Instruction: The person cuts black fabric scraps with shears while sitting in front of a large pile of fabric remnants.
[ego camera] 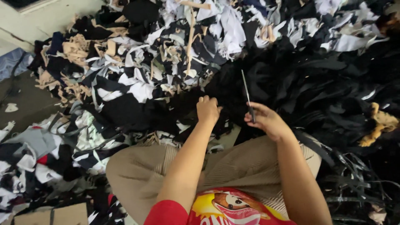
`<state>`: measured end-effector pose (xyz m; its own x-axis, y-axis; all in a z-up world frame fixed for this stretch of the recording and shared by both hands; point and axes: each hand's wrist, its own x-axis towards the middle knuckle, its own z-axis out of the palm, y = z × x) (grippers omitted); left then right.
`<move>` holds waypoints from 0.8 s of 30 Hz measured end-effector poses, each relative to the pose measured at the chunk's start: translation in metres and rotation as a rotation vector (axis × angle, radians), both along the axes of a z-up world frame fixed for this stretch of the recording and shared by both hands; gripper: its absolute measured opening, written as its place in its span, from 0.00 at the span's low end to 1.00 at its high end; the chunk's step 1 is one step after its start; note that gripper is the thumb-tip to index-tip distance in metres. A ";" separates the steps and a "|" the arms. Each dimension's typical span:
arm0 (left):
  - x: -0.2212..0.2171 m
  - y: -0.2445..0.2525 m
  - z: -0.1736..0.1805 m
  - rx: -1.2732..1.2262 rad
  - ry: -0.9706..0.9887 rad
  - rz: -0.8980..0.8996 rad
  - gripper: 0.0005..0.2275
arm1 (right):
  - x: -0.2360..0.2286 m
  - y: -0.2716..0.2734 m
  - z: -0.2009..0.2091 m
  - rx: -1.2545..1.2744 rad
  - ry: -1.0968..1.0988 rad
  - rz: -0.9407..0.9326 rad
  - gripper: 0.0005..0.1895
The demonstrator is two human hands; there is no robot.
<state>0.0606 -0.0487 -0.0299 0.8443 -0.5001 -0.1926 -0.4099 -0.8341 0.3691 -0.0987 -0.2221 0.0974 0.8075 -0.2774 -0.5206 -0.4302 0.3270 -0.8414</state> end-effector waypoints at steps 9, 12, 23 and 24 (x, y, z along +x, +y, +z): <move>0.033 0.029 0.084 -0.845 0.605 0.420 0.11 | -0.016 0.009 -0.007 0.426 -0.349 0.206 0.31; 0.037 0.059 0.159 -0.726 0.564 0.363 0.14 | -0.030 0.029 -0.011 0.433 -0.257 0.474 0.40; 0.033 0.118 0.244 -0.715 0.328 0.227 0.11 | -0.013 0.037 -0.018 0.231 0.040 0.502 0.44; 0.028 0.121 0.249 -0.727 0.357 0.237 0.11 | -0.010 0.034 -0.024 0.230 0.011 0.484 0.45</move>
<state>0.0887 0.0725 0.2196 0.8922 -0.4198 -0.1664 -0.0109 -0.3885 0.9214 -0.1084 -0.1884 0.0733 0.8087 0.2476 -0.5336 -0.5862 0.2645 -0.7657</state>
